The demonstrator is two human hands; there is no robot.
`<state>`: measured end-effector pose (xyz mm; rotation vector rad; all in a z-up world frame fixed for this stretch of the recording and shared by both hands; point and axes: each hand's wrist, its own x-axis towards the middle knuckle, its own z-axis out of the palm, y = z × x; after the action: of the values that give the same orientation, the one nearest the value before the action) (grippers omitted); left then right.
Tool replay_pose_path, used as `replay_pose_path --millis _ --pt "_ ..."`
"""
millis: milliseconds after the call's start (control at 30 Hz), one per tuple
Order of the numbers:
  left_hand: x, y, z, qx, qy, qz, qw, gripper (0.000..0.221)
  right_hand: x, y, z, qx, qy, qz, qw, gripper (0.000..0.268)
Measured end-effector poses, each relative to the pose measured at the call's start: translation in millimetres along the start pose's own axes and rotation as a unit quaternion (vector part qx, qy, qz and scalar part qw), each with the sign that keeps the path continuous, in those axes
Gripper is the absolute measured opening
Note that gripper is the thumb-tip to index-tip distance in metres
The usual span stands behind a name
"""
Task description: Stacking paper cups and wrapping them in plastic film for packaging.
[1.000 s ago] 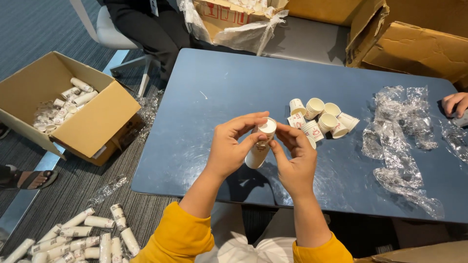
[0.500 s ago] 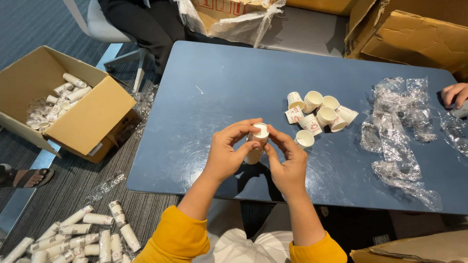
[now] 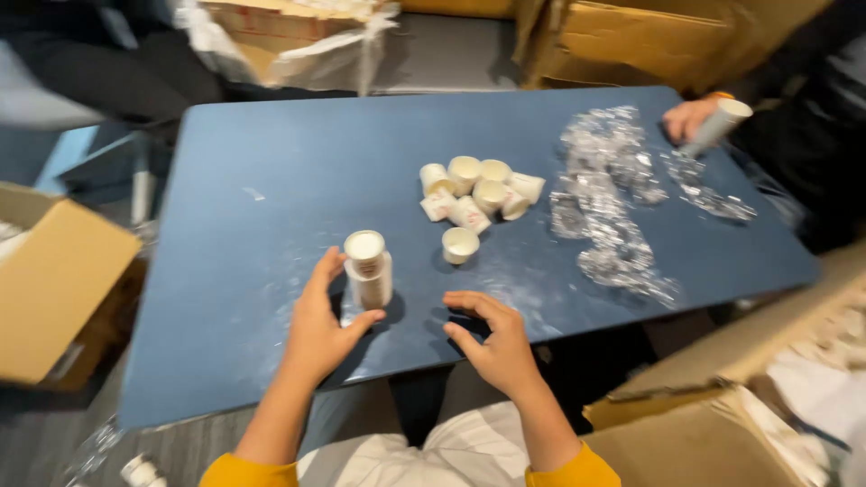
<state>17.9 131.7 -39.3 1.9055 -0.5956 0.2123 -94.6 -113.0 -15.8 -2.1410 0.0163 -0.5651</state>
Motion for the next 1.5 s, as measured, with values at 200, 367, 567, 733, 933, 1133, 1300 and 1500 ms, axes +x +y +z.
replay_pose_path --millis 200,367,567,733,933,1133,1300,1500 --pt "4 -5 10 0.096 -0.011 -0.068 0.993 0.094 6 67 -91 -0.178 0.240 0.019 0.954 0.025" --pt "4 -5 11 0.124 -0.002 -0.081 0.989 0.091 20 96 -138 -0.331 0.275 0.061 0.901 0.034" --pt "2 0 7 0.108 0.005 -0.076 0.991 0.096 32 114 -139 -0.366 0.202 0.200 0.886 0.047" --pt "-1 2 1 0.032 0.038 -0.014 0.999 0.090 31 124 -141 -0.391 0.226 0.244 0.858 0.038" --pt "-3 -1 -1 -0.030 0.076 0.019 0.996 0.076 32 99 -146 -0.331 0.299 0.219 0.868 0.017" --pt "-2 10 -4 -0.023 0.085 -0.025 0.996 0.065 70 69 -132 -0.206 0.329 0.121 0.913 0.022" --pt "-6 14 -8 -0.044 0.094 -0.049 0.993 0.065 128 108 -136 -0.019 0.268 0.175 0.947 0.033" --pt "-5 7 -8 -0.038 0.112 0.006 0.993 0.065 117 173 -189 -0.259 0.308 0.158 0.902 0.046"
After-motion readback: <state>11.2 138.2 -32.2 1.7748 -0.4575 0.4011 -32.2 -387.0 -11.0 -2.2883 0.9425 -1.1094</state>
